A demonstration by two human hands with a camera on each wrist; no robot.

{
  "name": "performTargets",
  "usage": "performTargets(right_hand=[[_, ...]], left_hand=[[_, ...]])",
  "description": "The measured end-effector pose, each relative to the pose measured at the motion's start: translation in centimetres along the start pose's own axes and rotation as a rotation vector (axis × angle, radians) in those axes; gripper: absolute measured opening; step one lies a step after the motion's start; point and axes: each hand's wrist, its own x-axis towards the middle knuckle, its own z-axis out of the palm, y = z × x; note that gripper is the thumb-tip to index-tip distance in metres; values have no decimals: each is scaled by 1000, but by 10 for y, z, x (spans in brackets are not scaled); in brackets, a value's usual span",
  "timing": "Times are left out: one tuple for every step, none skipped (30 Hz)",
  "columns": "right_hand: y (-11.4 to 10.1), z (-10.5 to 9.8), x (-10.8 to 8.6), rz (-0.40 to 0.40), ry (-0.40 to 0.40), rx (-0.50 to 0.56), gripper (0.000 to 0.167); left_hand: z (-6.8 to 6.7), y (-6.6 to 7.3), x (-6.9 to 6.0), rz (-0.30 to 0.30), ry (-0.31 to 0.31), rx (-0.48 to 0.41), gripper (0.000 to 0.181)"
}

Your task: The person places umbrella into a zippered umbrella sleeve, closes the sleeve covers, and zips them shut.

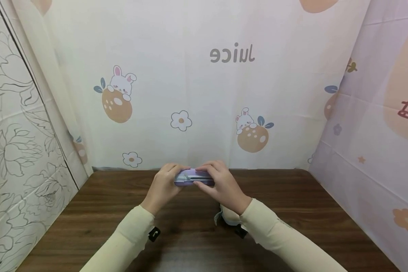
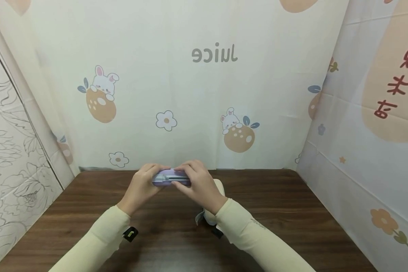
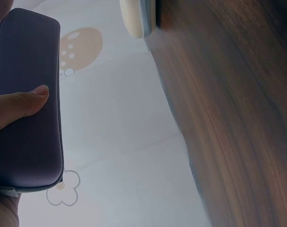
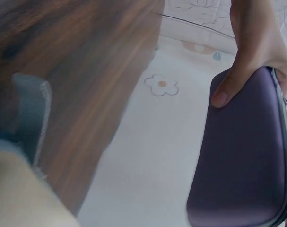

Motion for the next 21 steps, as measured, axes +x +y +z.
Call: performTargets(right_hand=[[-1,1,2,-16,4,-10,33],[-3,3,4,-29,7,-18,31],[-4,4,6,-40,11,-22,30],[-5,5,8,-49,13,-28,28],[-6,6,10,-55,14,-31,27],[-7,7,12,-62,13,-33,26],[-8,8,14,-65,11,-34,26],[-9,9,15,-67,11,-36,25],[-10,10,17,-67,10,-37,24],[-10,11,18,-65,8,-38,24],[-11,11,18,-61,7,-36,23],[-11,12,19,-55,4,-33,22],[-12,12,20,-47,1,-29,21],[-12,13,20,-41,-3,-24,20],[-12,13,21,-33,-8,-18,19],[-12,13,21,-28,-14,-12,18],[-12,13,21,-24,-19,-9,17],[-12,13,22,-24,-25,-10,17],[-12,13,22,-28,-29,-15,16],[-12,13,22,-34,-33,-22,16],[-12,13,22,-45,-37,-35,16]], left_hand=[[0,0,0,2,4,-1,45],[0,0,0,4,7,0,45],[1,0,0,6,10,1,44],[1,0,0,5,10,2,43],[1,0,0,6,13,5,43],[1,0,0,7,14,7,42],[2,0,0,7,16,9,42],[2,-1,1,7,18,12,41],[2,-1,1,7,20,15,42],[2,-1,1,6,21,18,42],[2,-1,1,6,24,19,42],[2,-2,1,6,25,20,42],[2,-2,0,7,27,20,42],[2,-2,0,7,28,21,42],[2,-2,0,8,29,22,42],[3,-2,0,10,30,21,42],[3,-3,-1,11,31,20,41],[3,-3,-1,13,30,21,41],[3,-3,-1,14,31,21,41],[4,-3,-1,16,32,21,41],[4,-3,-2,17,33,21,41]])
